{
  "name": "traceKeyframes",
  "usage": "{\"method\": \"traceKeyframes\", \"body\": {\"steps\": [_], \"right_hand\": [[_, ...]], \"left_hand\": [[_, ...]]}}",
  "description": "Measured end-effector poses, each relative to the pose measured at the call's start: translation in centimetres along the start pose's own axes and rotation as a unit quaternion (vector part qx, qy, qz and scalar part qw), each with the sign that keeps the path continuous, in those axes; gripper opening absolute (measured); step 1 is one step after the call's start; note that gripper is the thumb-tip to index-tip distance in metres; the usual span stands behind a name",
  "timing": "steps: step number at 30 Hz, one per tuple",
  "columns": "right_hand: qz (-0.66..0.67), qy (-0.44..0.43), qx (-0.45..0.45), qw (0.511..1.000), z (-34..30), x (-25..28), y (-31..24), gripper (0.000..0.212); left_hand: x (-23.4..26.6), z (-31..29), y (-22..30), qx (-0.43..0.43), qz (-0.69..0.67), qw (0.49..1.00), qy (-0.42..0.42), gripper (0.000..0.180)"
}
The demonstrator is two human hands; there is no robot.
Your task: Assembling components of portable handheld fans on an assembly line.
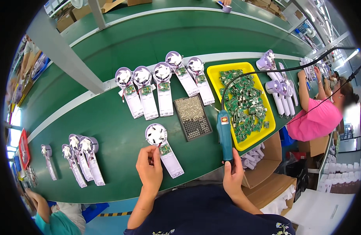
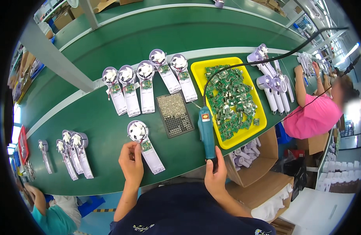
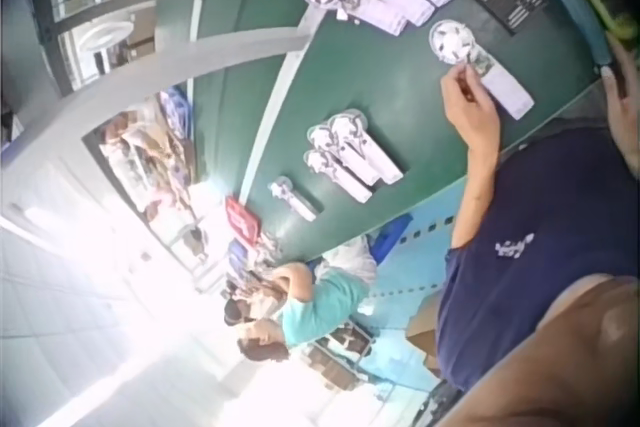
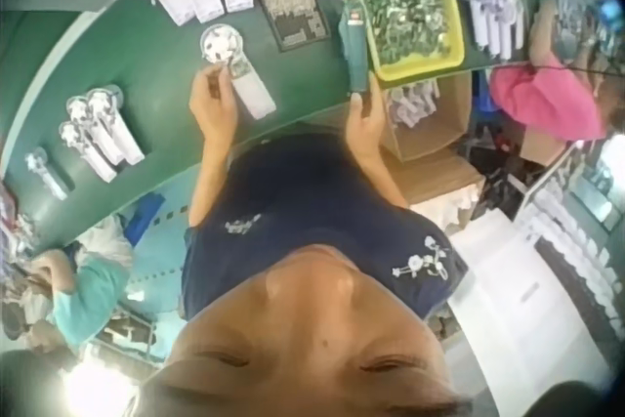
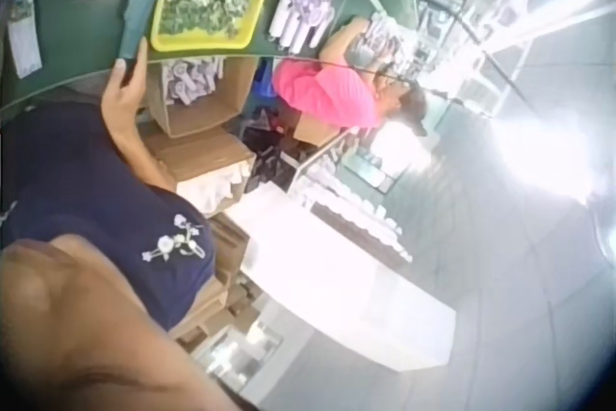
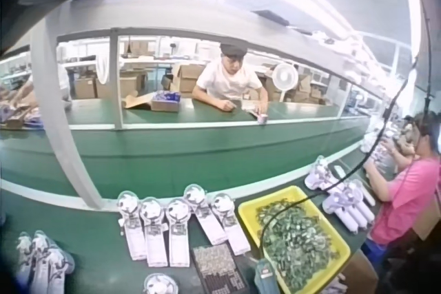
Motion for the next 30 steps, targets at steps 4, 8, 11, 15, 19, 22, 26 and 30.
{"method": "traceKeyframes", "body": {"steps": [4, 8, 11, 15, 19, 22, 26, 30], "right_hand": [[-0.102, 0.009, 0.057, 0.993, -0.6, 1.3, 0.5, 0.049], [-0.251, 0.008, 0.170, 0.953, 0.2, 0.6, -0.6, 0.050], [-0.253, 0.010, 0.163, 0.954, 1.9, -0.4, -1.1, 0.051], [-0.289, -0.008, 0.232, 0.929, 2.4, -1.7, -2.5, 0.051], [-0.253, 0.051, 0.339, 0.905, 5.8, -3.6, -9.6, 0.048], [-0.101, -0.076, 0.206, 0.970, 12.7, -10.9, -10.1, 0.050], [-0.341, -0.086, 0.329, 0.876, 20.2, -17.8, -9.1, 0.053], [-0.389, -0.120, 0.309, 0.860, 22.2, -19.4, -8.5, 0.032]], "left_hand": [[0.2, 0.0, 0.1, -0.011, 0.012, 1.000, -0.002, 0.004], [0.3, 0.0, 0.0, -0.019, 0.003, 1.000, 0.004, 0.004], [0.3, 0.2, 0.2, -0.016, -0.008, 1.000, -0.003, 0.004], [0.5, 0.3, 0.0, -0.003, 0.005, 1.000, 0.007, 0.006], [0.4, 0.2, -0.1, 0.073, -0.030, 0.997, 0.006, 0.008], [0.3, 0.0, 0.0, 0.043, -0.033, 0.997, 0.046, 0.007], [0.3, 0.1, 0.0, 0.011, -0.033, 0.997, 0.072, 0.006], [1.8, 0.4, -0.4, 0.002, -0.018, 0.994, 0.112, 0.005]]}}
Point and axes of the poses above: each hand's wrist, its own z-axis towards the middle knuckle, its own x-axis out of the back of the hand, y = z × x, the point moved 4 cm from there along z, towards the middle knuckle, and after that the axes turned 12 degrees about y, right-handed, at the moved point
